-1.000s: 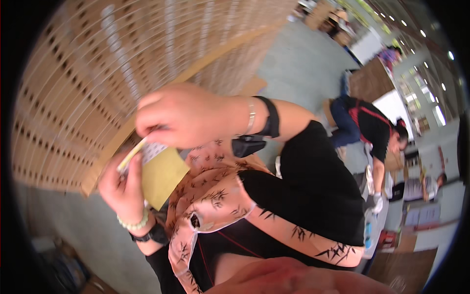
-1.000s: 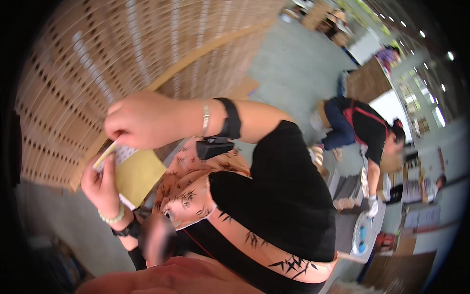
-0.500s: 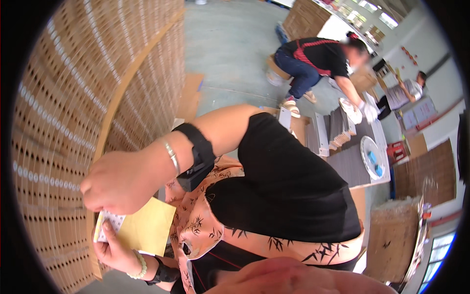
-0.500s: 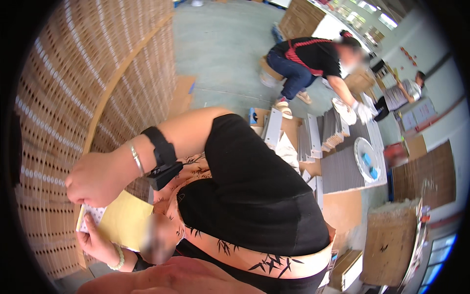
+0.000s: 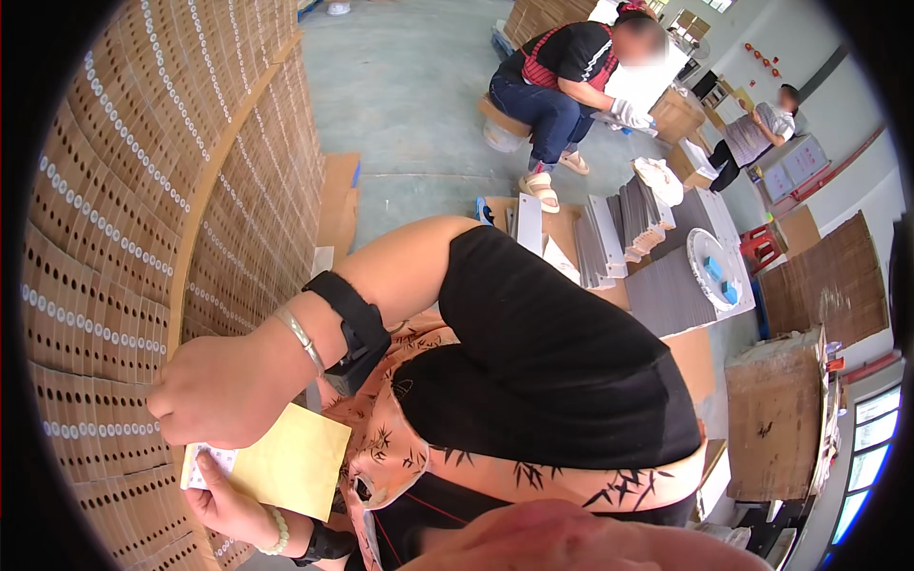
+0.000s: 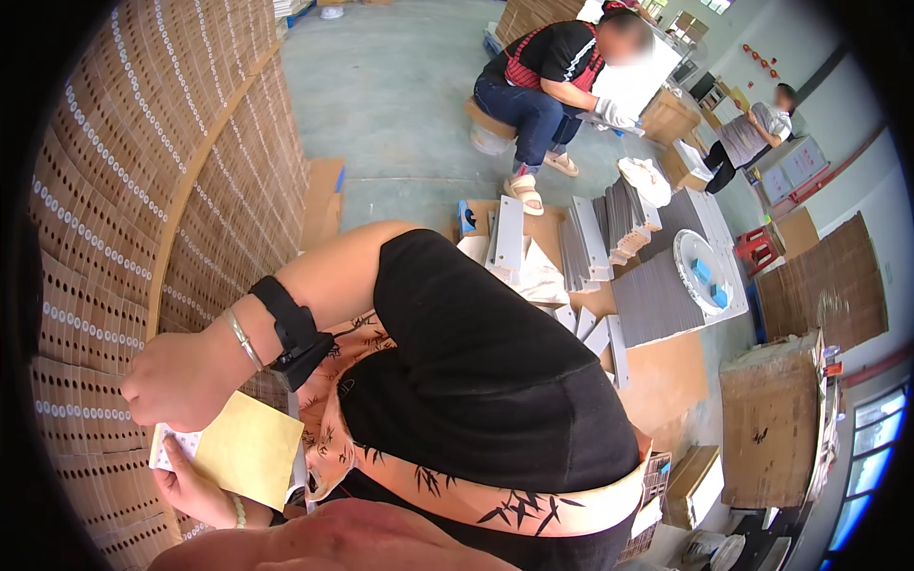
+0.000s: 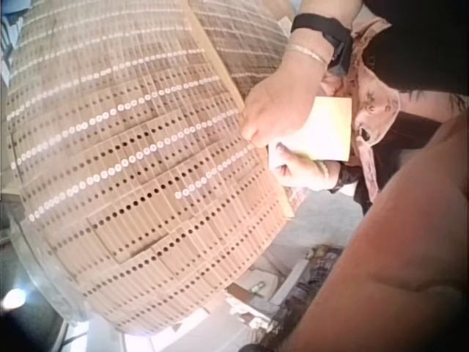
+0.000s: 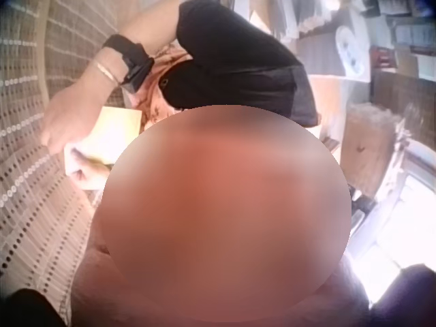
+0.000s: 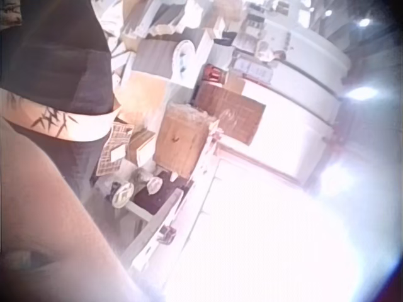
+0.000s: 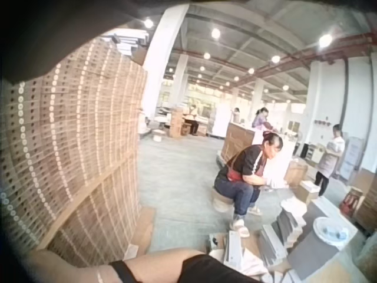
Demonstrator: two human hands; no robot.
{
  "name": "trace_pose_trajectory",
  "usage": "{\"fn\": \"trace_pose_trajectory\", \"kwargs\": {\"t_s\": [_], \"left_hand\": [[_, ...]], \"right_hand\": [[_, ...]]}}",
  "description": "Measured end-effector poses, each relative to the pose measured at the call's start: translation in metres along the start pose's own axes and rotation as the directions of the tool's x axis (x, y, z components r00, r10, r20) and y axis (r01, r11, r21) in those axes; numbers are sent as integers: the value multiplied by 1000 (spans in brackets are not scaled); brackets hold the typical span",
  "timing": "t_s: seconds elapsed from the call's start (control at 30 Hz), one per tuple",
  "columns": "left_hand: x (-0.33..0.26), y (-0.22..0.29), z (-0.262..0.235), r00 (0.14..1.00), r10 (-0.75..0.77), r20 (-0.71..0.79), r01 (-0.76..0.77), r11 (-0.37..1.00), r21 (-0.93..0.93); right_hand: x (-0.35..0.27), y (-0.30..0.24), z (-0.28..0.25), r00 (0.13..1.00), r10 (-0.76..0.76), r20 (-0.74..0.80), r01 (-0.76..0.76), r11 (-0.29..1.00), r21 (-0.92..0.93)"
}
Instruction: Peeling numbered circular stickers from a sheet and applying them to a wooden slatted structure.
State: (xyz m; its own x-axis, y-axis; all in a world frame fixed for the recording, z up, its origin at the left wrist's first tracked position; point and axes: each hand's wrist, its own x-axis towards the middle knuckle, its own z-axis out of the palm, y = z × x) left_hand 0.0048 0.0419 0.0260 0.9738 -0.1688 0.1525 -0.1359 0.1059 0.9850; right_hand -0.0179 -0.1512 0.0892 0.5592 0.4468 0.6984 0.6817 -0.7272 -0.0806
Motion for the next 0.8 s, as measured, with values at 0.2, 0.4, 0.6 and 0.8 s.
{"fn": "trace_pose_trajectory", "kwargs": {"t_s": [0.2,0.4,0.6,0.8], "left_hand": [[-3,9,2,999,-30,29,31,999,-30],[-5,6,-3,999,-39,5,39,999,0],[-4,-3,-10,999,24,34,-24,1000,4],[0,-6,-10,998,39,53,-38,999,-9]], "right_hand": [[2,-4,-5,999,-33,-11,33,998,-44],[1,-8,-3,997,-55,-45,53,998,-45],[-3,-12,0,993,-87,-74,83,995,-53],[-3,-11,0,990,-105,-94,99,993,-65]]}}
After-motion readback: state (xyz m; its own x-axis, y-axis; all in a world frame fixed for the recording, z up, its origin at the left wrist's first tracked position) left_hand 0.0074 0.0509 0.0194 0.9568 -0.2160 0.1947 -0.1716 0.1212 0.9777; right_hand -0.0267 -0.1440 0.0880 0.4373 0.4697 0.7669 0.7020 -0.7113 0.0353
